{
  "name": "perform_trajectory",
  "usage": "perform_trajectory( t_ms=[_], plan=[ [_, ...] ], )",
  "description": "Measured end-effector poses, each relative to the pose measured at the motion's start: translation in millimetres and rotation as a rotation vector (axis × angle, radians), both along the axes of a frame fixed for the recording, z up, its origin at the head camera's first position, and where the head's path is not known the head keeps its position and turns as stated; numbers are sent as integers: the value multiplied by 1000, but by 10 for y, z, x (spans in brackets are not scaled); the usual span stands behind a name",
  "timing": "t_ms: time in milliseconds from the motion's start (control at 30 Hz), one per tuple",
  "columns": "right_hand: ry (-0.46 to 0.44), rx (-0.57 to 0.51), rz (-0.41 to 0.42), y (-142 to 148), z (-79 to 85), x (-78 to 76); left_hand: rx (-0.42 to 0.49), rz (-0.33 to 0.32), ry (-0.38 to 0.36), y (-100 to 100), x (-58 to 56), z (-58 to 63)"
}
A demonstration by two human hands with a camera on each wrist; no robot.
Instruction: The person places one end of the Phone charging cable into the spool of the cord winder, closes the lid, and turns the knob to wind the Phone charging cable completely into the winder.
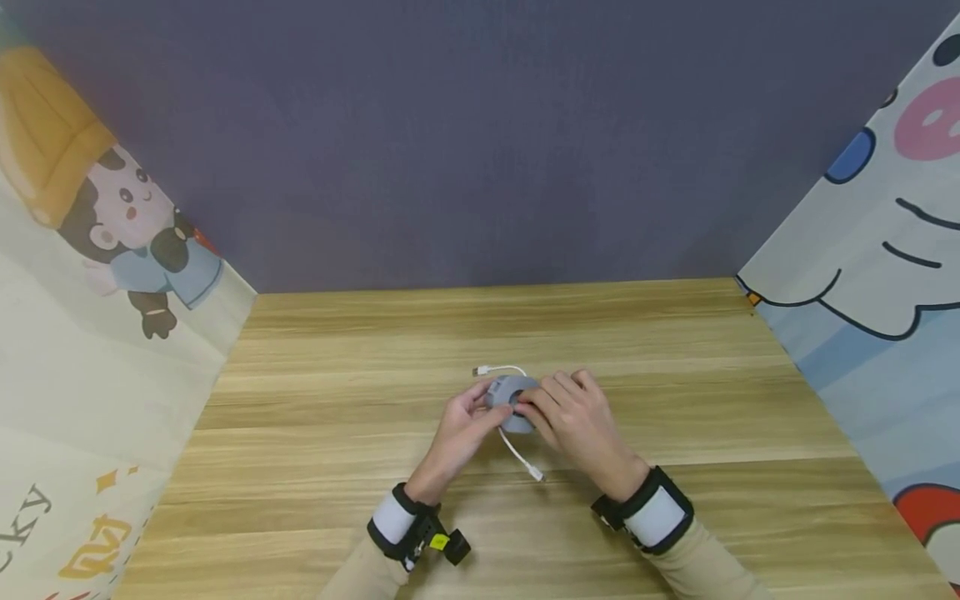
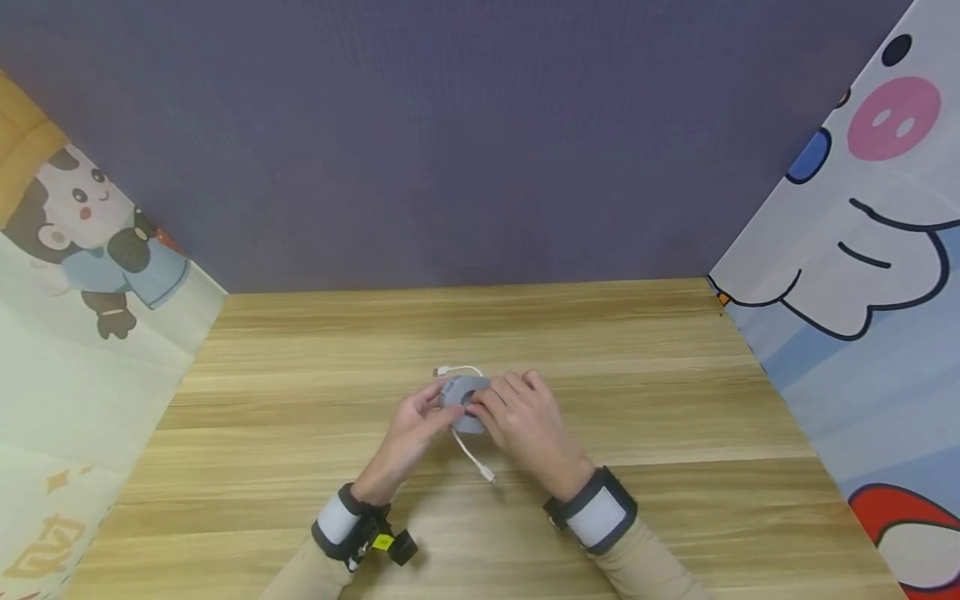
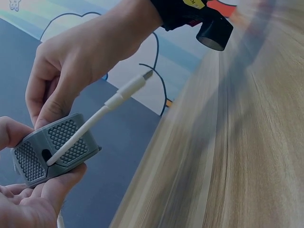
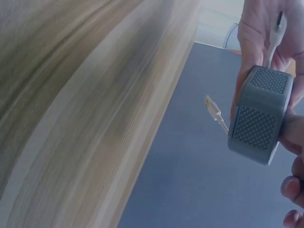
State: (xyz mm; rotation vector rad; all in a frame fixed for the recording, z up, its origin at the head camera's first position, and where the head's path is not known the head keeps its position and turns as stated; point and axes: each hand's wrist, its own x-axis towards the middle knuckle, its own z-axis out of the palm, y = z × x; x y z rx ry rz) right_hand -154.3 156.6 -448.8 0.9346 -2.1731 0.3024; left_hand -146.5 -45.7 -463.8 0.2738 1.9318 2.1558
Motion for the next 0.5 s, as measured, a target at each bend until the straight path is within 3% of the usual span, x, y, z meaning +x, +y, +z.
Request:
perform_trajectory(
  t_ms=[500],
  plan=[
    [-38,-39,-50,-53,-33,36,35,9,-20,24,10,2]
  ],
)
